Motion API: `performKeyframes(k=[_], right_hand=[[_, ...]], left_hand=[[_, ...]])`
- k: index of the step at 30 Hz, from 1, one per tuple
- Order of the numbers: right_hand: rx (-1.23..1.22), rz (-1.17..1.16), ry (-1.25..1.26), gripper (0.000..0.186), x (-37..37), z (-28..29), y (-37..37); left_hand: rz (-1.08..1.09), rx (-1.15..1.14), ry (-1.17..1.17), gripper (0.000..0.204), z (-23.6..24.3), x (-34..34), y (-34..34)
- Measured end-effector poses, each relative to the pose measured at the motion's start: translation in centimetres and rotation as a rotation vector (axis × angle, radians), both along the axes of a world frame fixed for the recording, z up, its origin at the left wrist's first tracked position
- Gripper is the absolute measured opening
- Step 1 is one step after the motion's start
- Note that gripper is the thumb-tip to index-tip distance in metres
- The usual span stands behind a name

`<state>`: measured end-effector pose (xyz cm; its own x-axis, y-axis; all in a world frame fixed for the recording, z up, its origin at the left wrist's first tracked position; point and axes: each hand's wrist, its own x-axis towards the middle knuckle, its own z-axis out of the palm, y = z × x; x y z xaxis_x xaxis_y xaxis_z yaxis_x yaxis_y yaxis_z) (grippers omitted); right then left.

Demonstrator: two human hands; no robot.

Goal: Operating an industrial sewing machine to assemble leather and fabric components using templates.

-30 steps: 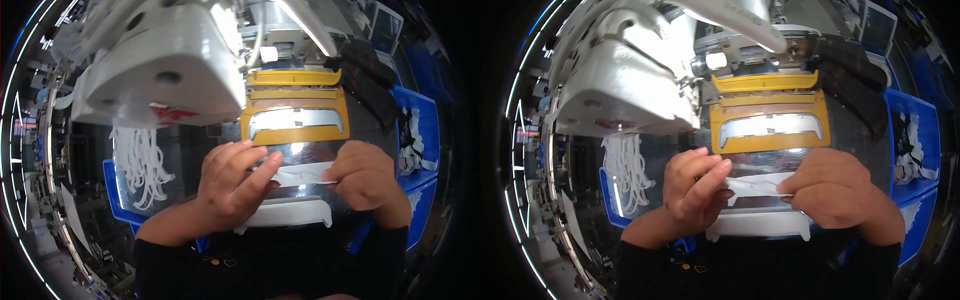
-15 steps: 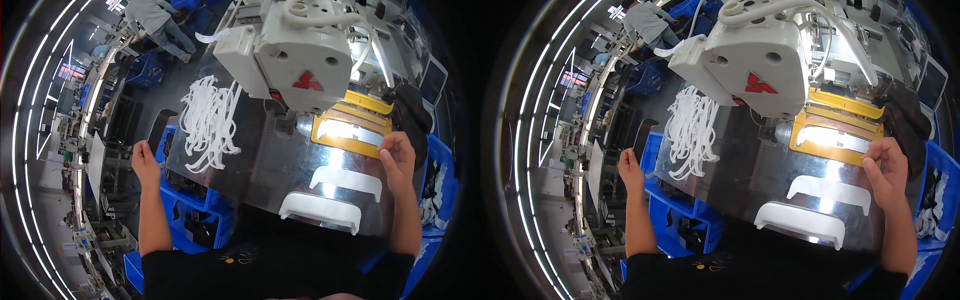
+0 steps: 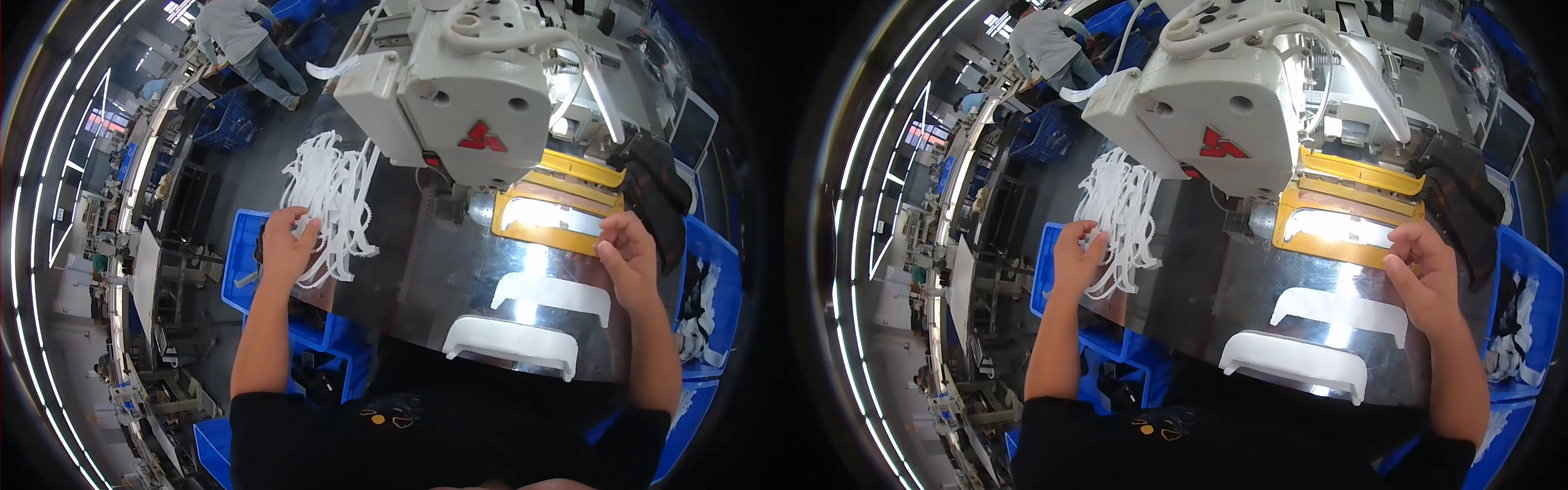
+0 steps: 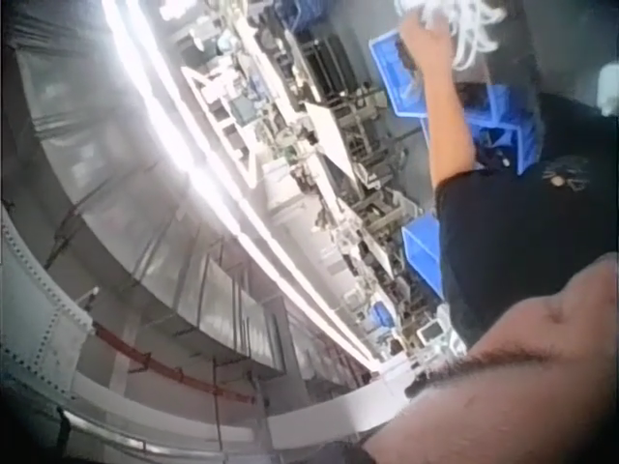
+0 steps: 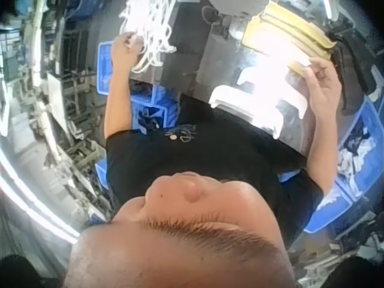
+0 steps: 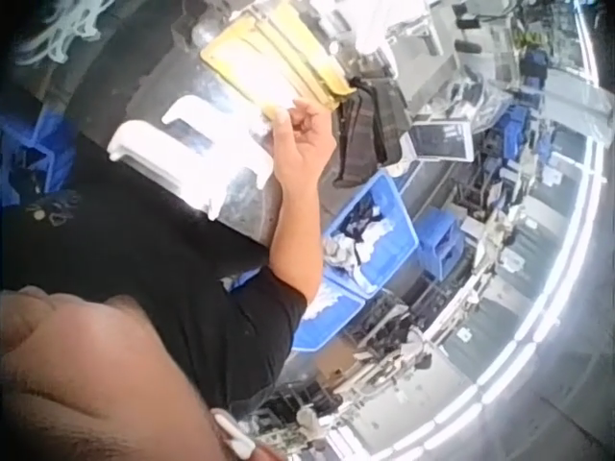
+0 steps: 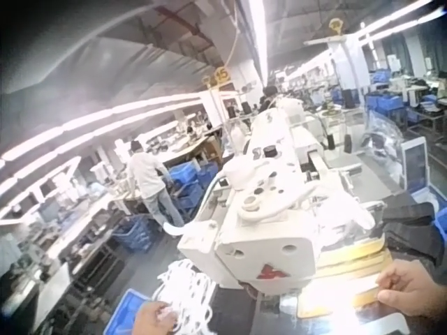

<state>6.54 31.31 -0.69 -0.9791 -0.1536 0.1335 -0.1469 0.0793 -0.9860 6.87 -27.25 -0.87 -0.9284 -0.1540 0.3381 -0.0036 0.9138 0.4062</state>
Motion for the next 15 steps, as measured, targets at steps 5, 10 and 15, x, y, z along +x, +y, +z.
performKeyframes(k=[5, 10, 15], right_hand=[[0.048, 0.033, -0.003, 0.026, 0.0, 0.3, 0.1], [0.106, 0.080, 0.105, 0.027, 0.0, 0.5, -0.1], [0.160, 0.075, 0.095, 0.026, 0.0, 1.0, 0.0]], left_hand=[[0.053, -0.165, -0.035, 0.034, 0.4, -2.8, 2.2], [0.040, -0.271, -0.094, 0.024, 0.6, -4.0, 2.7], [0.058, -0.233, -0.042, 0.018, 1.2, -4.5, 2.7]])
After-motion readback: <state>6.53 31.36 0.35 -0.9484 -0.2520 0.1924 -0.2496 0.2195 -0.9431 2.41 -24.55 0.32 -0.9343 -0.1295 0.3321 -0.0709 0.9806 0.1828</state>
